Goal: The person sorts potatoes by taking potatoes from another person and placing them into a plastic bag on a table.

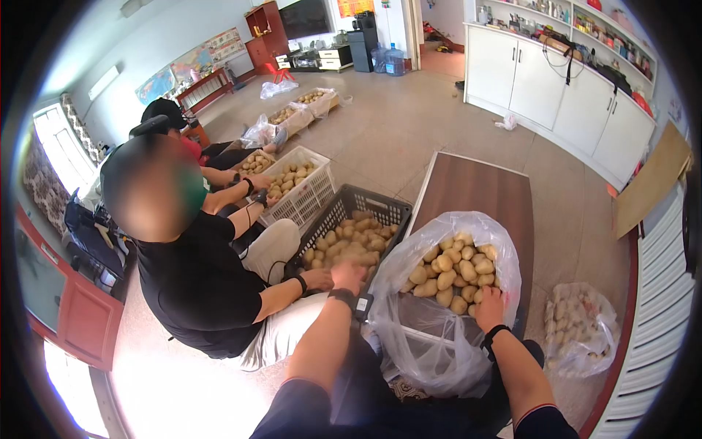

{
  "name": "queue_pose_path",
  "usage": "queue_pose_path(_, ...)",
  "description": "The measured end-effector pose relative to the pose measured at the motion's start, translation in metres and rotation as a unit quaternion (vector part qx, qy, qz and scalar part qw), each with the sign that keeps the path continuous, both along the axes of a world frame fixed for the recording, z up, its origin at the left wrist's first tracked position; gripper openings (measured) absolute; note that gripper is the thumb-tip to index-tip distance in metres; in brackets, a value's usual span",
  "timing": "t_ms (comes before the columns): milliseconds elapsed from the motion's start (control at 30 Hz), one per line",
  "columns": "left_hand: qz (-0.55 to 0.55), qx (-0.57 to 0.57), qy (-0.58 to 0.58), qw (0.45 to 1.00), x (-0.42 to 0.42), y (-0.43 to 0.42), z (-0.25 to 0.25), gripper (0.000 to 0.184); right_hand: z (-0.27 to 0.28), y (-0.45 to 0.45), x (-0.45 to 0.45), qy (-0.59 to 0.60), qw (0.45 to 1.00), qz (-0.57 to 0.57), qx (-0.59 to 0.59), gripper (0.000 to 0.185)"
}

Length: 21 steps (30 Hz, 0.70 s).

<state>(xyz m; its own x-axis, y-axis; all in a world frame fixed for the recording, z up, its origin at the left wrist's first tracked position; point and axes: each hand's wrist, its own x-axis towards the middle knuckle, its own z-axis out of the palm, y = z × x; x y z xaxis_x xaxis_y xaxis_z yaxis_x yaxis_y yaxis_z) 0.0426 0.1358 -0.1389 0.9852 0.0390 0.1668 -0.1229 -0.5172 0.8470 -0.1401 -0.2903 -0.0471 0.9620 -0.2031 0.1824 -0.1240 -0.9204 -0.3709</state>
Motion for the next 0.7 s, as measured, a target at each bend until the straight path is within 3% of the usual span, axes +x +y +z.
queue_pose_path(67,0.060,-0.188,0.106,0.975,-0.011,-0.020,0.044,0.028,0.003,0.000,0.002,0.014,0.999,0.005,-0.046,0.049)
queue_pose_path(100,0.127,-0.352,0.173,0.911,-0.022,-0.034,0.078,0.028,0.002,-0.001,0.001,0.017,0.999,0.006,-0.049,0.049)
queue_pose_path(167,0.191,-0.465,0.216,0.837,-0.038,-0.056,0.125,0.028,0.005,-0.002,0.000,0.001,1.000,0.017,-0.010,0.050)
queue_pose_path(367,0.062,-0.397,0.248,0.882,-0.060,-0.085,0.165,0.026,0.012,0.004,-0.003,-0.044,0.995,-0.028,0.082,0.054)
queue_pose_path(500,-0.001,-0.387,0.261,0.884,-0.074,-0.099,0.176,0.028,0.011,0.013,0.003,-0.066,0.994,-0.051,0.064,0.049)
queue_pose_path(533,-0.023,-0.380,0.276,0.882,-0.078,-0.103,0.179,0.030,0.020,0.020,0.006,0.005,0.950,-0.082,0.302,0.045)
queue_pose_path(567,-0.043,-0.373,0.292,0.879,-0.082,-0.106,0.181,0.032,0.029,0.028,0.008,0.078,0.844,-0.108,0.519,0.043)
queue_pose_path(600,-0.036,-0.376,0.293,0.879,-0.086,-0.109,0.180,0.032,0.035,0.034,0.008,0.085,0.845,-0.104,0.518,0.043)
queue_pose_path(667,-0.083,-0.353,0.315,0.877,-0.090,-0.117,0.178,0.039,0.043,0.047,0.008,0.151,0.749,-0.089,0.639,0.043)
queue_pose_path(700,-0.071,-0.356,0.315,0.877,-0.091,-0.119,0.179,0.039,0.047,0.054,0.010,0.161,0.749,-0.083,0.638,0.043)
